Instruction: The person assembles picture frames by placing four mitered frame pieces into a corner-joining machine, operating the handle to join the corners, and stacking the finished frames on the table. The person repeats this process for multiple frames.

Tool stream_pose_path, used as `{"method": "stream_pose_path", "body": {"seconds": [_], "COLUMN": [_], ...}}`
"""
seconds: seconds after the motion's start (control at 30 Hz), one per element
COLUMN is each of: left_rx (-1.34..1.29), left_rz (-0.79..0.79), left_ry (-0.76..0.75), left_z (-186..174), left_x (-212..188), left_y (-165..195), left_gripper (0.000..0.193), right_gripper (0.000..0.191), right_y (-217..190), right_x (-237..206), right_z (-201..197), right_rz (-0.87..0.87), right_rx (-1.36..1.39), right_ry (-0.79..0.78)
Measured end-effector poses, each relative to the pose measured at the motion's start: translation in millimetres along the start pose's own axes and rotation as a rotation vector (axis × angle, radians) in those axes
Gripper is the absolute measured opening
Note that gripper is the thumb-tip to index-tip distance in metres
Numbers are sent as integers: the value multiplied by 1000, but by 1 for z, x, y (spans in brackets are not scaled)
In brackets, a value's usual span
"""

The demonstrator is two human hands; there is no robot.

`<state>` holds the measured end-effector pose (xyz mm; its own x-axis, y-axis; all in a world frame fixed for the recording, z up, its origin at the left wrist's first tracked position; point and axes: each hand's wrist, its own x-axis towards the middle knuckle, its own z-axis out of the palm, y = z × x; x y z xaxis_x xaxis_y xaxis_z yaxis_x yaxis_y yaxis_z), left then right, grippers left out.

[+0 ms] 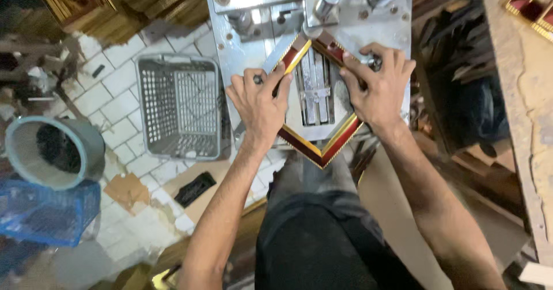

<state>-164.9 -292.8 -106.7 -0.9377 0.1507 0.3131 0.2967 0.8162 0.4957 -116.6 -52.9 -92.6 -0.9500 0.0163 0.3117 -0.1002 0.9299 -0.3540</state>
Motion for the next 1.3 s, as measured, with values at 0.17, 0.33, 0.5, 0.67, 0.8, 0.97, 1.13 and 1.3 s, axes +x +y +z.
{"method": "stream_pose_path", "body": {"seconds": [0.17, 0.33, 0.5, 0.67, 0.8, 0.97, 1.13, 1.3], "left_rx": [65, 18, -187, 43, 237, 0, -28, 21], "left_rz": [141, 168, 6, -11, -15, 7, -14, 32], "left_ry": [16, 87, -94, -178, 37, 22, -34, -5], "left_z": [-3, 7, -30, -60, -23, 4, 2, 6], "left_x": [-12, -17, -39, -77, -49, -10, -3, -4], "left_y": [-2, -9, -12, 15, 15, -7, -2, -9], "left_gripper": [41, 47, 44, 53, 29, 21, 22, 21], "right_gripper": [57, 39, 26, 29, 30, 41, 39, 31], "right_y": [-52, -89, -51, -11, -2, -4, -4, -4], "right_x": [-28, -14, -22, -74, -61, -19, 2, -22], "right_z": [-14, -7, -17, -33, -18, 2, 9, 0], "right_rz": [-102, -383, -333, 146, 108, 109, 217, 293], "right_rx": [-450, -60, 236, -44, -122, 38, 75, 260], "right_ry": [-55, -201, -61, 103, 160, 263, 319, 361]}}
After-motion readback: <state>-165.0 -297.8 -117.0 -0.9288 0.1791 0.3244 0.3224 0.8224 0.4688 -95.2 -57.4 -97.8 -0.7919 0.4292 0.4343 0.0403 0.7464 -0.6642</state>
